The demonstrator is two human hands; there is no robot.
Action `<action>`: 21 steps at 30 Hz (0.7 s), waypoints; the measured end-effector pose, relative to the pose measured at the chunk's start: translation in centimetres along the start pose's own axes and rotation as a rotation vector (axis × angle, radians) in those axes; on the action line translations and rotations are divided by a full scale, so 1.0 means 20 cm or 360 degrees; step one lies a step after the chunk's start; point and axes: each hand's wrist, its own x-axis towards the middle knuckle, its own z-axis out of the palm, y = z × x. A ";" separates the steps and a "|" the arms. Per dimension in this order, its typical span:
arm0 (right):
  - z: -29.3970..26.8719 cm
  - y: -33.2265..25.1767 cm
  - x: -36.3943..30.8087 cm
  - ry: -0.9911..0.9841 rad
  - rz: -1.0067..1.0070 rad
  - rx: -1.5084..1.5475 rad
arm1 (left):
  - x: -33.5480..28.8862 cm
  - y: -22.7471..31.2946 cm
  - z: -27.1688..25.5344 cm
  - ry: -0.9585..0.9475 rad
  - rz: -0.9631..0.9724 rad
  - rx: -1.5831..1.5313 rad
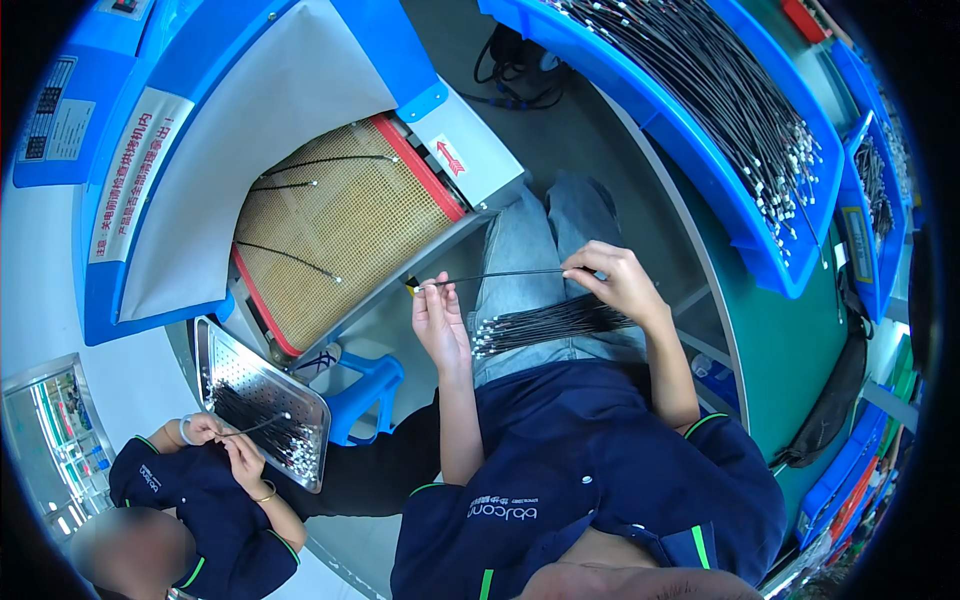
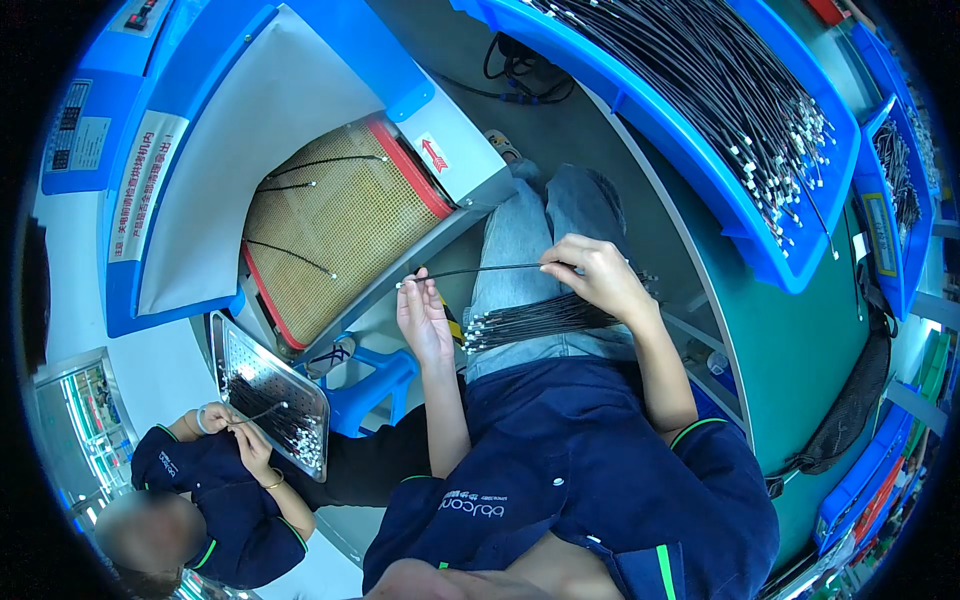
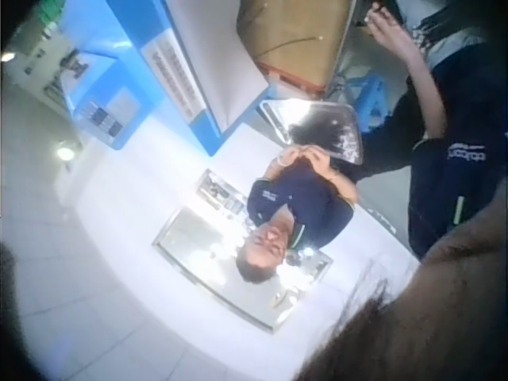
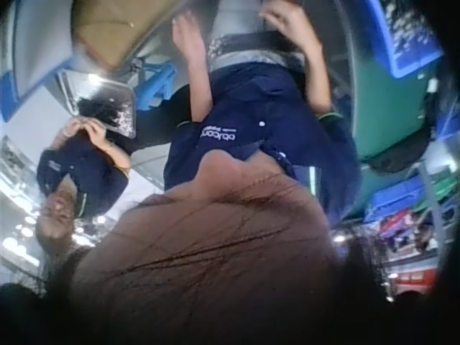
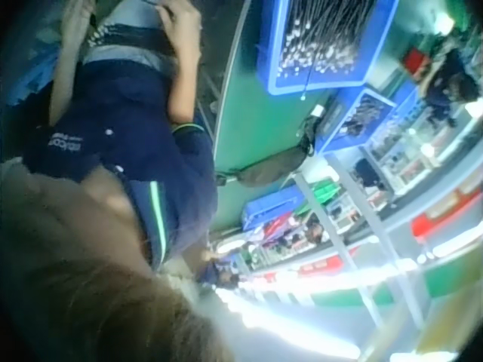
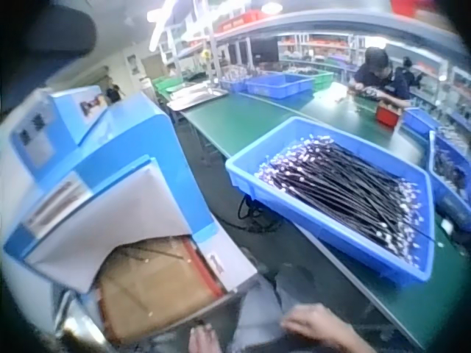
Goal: The person inserts thin black cables into a blue machine with a mesh surface, likely for crimping or processing. They handle the cables one by one, placing them into the machine and then moving them to a blue bin. A coworker is visible in the background performing a similar task.
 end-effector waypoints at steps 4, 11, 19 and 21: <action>-0.01 0.01 0.00 0.0010 0.0010 -0.0002 | -0.04 0.03 0.04 -0.0026 -0.0172 0.0124; 0.05 -0.02 0.01 0.0011 -0.0066 0.0047 | -0.13 -0.12 0.10 -0.0325 -0.0458 0.0155; 0.05 -0.02 0.02 -0.0044 -0.0090 -0.0176 | -0.13 -0.16 0.09 -0.0167 -0.0361 0.0085; 0.01 -0.01 0.02 -0.0024 -0.0093 -0.0228 | -0.11 -0.15 0.06 -0.0118 -0.0284 0.0088</action>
